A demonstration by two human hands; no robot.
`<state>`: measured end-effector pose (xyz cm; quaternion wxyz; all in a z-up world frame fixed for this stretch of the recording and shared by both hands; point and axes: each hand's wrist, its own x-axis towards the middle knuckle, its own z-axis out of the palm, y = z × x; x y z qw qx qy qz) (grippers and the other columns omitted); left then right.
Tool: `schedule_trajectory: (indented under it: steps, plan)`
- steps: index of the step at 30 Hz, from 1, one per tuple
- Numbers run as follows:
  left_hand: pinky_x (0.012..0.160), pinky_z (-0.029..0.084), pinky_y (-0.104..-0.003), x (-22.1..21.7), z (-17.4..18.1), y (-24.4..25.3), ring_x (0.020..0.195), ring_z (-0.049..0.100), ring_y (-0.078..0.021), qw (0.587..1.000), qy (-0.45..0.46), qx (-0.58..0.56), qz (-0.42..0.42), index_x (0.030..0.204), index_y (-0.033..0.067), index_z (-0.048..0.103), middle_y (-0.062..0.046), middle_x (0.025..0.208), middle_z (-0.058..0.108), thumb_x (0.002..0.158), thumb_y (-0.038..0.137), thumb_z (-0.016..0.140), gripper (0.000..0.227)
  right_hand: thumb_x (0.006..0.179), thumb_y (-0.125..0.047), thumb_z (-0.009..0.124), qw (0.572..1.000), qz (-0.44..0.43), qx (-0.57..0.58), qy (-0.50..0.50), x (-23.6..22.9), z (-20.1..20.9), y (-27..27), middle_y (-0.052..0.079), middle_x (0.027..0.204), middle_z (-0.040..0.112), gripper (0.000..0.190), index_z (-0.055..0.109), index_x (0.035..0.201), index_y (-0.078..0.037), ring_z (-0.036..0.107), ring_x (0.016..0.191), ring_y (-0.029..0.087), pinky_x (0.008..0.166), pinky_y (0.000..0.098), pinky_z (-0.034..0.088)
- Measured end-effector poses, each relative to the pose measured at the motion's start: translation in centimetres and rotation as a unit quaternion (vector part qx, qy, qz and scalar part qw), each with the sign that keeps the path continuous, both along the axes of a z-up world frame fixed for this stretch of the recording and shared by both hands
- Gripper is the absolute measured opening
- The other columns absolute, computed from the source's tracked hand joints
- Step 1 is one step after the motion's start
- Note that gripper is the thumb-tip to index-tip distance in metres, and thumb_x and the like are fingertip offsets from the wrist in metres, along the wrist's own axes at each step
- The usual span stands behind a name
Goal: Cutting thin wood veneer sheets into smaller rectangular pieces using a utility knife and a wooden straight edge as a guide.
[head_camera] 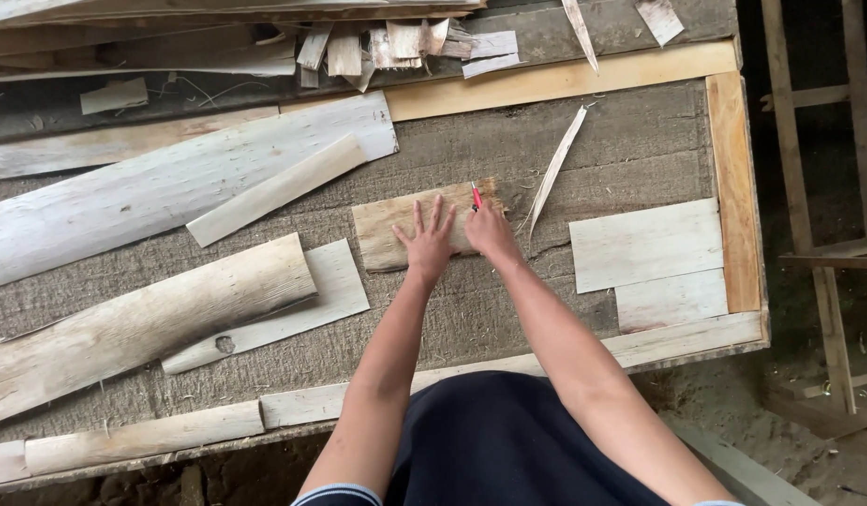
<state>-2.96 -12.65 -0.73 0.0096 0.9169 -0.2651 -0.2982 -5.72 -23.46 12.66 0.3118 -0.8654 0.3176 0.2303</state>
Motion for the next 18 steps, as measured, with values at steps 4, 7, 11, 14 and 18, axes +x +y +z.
schedule_trajectory:
  steps: [4,7,11,14,18]
  plan:
    - [0.107,0.012,-0.089,0.2,-0.4,-0.1,0.157,-0.011,-0.0417,1.000,-0.001,0.000,0.003,0.165,0.0374,0.009,0.007,0.174,-0.010,0.094,0.045,0.071,0.095,0.096,-0.030,0.035,1.000,0.003,0.002,0.002,0.3,-2.6,-0.3,0.036,0.118,0.067,0.048,0.049,0.125,0.006,0.068,0.110,0.053,0.093,0.0591,0.055]
    - [0.107,0.013,-0.089,-0.1,-1.0,0.0,0.157,-0.011,-0.0415,1.000,-0.006,0.002,0.003,0.165,0.0380,0.010,0.007,0.174,-0.009,0.093,0.047,0.071,0.095,0.096,-0.027,0.035,1.000,0.005,0.008,-0.004,-0.1,-1.1,0.1,0.038,0.117,0.066,0.048,0.049,0.125,0.009,0.066,0.112,0.054,0.093,0.0591,0.055]
    - [0.106,0.013,-0.089,0.0,-0.7,-0.2,0.157,-0.011,-0.0415,1.000,-0.013,0.009,0.006,0.165,0.0389,0.010,0.007,0.173,-0.010,0.093,0.043,0.072,0.095,0.097,-0.029,0.036,1.000,-0.005,0.020,-0.003,-1.7,-2.8,0.2,0.038,0.118,0.065,0.049,0.049,0.126,0.009,0.065,0.115,0.054,0.093,0.0597,0.055]
    - [0.106,0.013,-0.089,0.1,-0.7,-0.2,0.157,-0.010,-0.0414,1.000,-0.016,0.008,0.008,0.165,0.0392,0.009,0.007,0.173,-0.009,0.094,0.043,0.072,0.095,0.099,-0.032,0.035,0.999,-0.015,0.034,0.013,-3.3,1.5,1.5,0.038,0.120,0.065,0.052,0.050,0.127,0.009,0.064,0.116,0.054,0.094,0.0591,0.055]
    - [0.106,0.012,-0.090,-0.1,-1.0,-0.2,0.157,-0.009,-0.0413,1.000,-0.010,0.002,0.010,0.165,0.0383,0.011,0.007,0.174,-0.007,0.093,0.043,0.073,0.095,0.100,-0.036,0.036,0.997,-0.023,0.050,0.047,-7.3,-3.4,1.0,0.035,0.117,0.068,0.053,0.053,0.126,0.006,0.064,0.117,0.052,0.095,0.0596,0.054]
